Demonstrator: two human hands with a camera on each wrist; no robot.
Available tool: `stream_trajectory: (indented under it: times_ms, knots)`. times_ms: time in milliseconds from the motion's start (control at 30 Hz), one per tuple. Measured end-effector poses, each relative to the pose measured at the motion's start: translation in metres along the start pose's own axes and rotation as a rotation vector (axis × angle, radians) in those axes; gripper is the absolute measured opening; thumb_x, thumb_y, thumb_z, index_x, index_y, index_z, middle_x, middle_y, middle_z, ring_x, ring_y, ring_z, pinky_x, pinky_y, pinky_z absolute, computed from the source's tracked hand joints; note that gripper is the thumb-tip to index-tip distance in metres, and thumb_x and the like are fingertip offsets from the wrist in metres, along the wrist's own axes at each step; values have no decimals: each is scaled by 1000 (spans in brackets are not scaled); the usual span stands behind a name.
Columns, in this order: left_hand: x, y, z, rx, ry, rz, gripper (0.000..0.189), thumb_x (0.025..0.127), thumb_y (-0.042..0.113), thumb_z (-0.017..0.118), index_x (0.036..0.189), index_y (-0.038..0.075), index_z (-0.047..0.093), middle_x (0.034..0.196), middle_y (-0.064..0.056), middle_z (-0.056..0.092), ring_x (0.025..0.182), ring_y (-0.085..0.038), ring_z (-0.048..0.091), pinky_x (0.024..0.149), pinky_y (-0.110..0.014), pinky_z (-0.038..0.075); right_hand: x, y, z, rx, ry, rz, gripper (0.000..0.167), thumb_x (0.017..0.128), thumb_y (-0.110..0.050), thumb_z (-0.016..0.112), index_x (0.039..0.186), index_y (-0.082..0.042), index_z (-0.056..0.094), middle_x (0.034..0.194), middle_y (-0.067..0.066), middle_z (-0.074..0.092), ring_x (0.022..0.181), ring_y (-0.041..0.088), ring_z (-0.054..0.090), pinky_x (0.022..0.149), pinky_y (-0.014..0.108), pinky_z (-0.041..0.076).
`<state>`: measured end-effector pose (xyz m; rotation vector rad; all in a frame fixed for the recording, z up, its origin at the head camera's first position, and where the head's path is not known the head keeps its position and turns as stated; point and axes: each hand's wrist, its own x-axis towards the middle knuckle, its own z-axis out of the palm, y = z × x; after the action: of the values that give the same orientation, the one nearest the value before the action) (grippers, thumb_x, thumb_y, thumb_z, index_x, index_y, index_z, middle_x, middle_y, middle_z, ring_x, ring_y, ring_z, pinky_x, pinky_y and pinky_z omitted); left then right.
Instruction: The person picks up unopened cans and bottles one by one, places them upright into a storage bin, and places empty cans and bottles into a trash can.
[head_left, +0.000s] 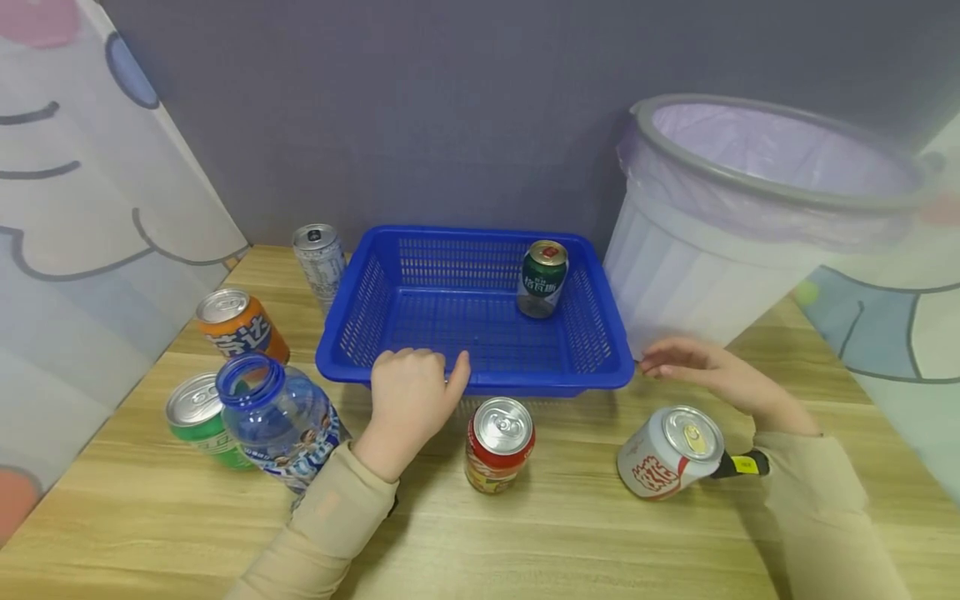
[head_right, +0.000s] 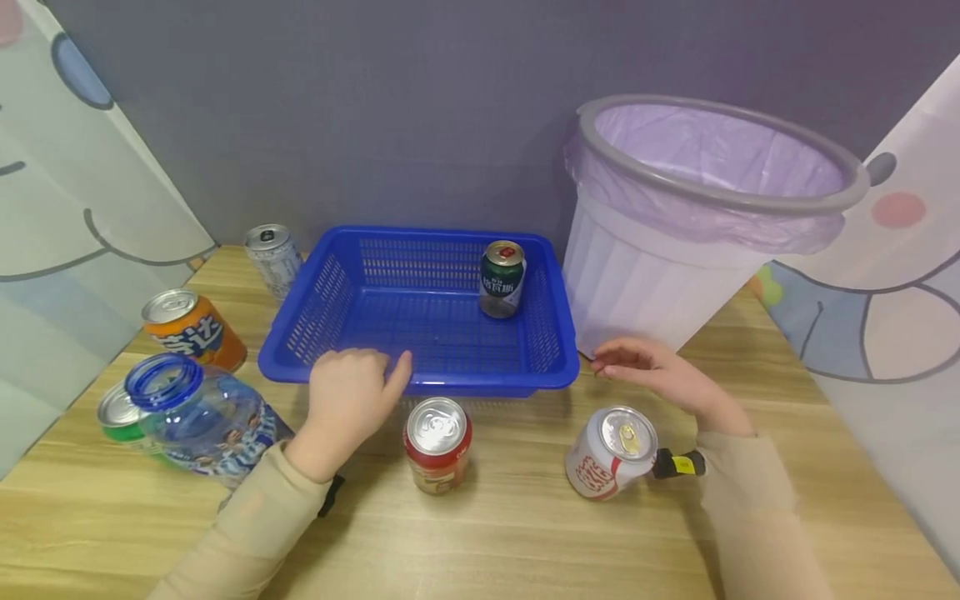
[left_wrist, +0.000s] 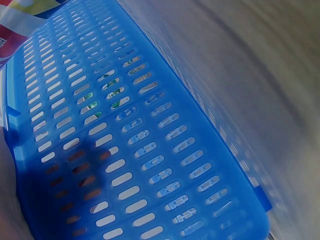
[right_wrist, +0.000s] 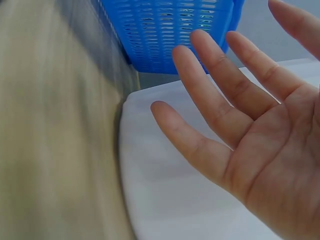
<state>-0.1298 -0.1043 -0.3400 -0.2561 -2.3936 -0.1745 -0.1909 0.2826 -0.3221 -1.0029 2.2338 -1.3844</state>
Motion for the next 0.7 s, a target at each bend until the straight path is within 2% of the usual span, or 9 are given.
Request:
stream_trajectory:
  times_ms: [133,467,533,700]
  knots:
    - [1,1,-1,-1,6,3,52,88,35,53,42,12,47,42,-3,50,39,-22,46,43,-32,29,-5,5,4,29,8,-4,30,95,6,42,124,13,45,116,-2,65,106,8,63,88,21,48]
    - [-1,0,1,14,10,16,52,88,36,52,42,12,47,42,-2,48,39,-22,45,43,-32,30,-18,9,1,-23,43,-4,33,92,9,47,124,12,45,116,-1,65,105,7,62,87,19,48]
    - [0,0,1,13,12,17,52,89,36,51,43,12,47,42,-3,48,39,-22,45,43,-32,30,-20,10,-2,6,7,-51,37,89,14,47,126,14,43,120,0,63,109,7,61,90,18,47]
    - [0,0,1,4,14,17,51,89,35,51,43,12,48,43,-3,50,39,-22,46,43,-32,30,-19,11,-5,107,-153,-161,47,83,24,42,129,17,37,130,5,56,119,10,55,99,19,42]
